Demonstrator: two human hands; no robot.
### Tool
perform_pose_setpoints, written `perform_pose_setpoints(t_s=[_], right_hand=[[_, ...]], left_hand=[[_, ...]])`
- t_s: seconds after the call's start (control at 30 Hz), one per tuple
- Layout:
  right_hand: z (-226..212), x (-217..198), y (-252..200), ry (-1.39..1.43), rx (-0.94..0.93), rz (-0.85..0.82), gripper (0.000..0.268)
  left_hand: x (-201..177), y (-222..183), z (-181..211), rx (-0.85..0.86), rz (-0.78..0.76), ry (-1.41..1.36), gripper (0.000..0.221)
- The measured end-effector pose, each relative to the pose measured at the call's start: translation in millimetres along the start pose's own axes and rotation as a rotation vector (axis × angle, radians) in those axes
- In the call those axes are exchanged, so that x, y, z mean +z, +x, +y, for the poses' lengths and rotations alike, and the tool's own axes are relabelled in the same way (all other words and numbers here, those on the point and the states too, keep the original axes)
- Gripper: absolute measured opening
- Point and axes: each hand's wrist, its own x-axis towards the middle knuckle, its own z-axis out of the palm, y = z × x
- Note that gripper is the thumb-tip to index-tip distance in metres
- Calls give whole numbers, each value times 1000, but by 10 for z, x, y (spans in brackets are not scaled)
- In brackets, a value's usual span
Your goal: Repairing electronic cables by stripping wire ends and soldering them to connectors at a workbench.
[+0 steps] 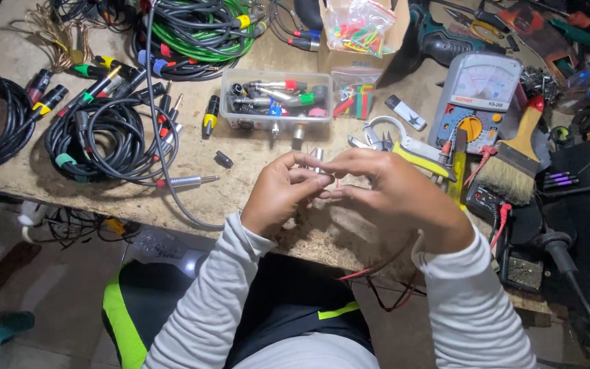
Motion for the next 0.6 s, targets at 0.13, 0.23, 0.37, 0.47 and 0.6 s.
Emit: perform_pose_setpoints(t_s=[0.13, 0.23, 0.37, 0.47, 0.6], right_hand=[[74, -75, 291, 274, 24, -90, 22], [304, 27, 334, 343, -46, -33, 14], [301, 22, 322, 352, -13, 31, 6], [352, -55, 267, 359, 177, 153, 8], [253, -38, 258, 80, 273, -109, 10]], left_hand=[[-44, 89, 125, 63, -29, -11, 36], [-44, 88, 261, 95, -43, -4, 41], [-75, 28, 217, 148, 43, 71, 39], [-132, 23, 77, 506, 342, 776, 41], [-155, 91, -142, 435, 341, 1037, 28]])
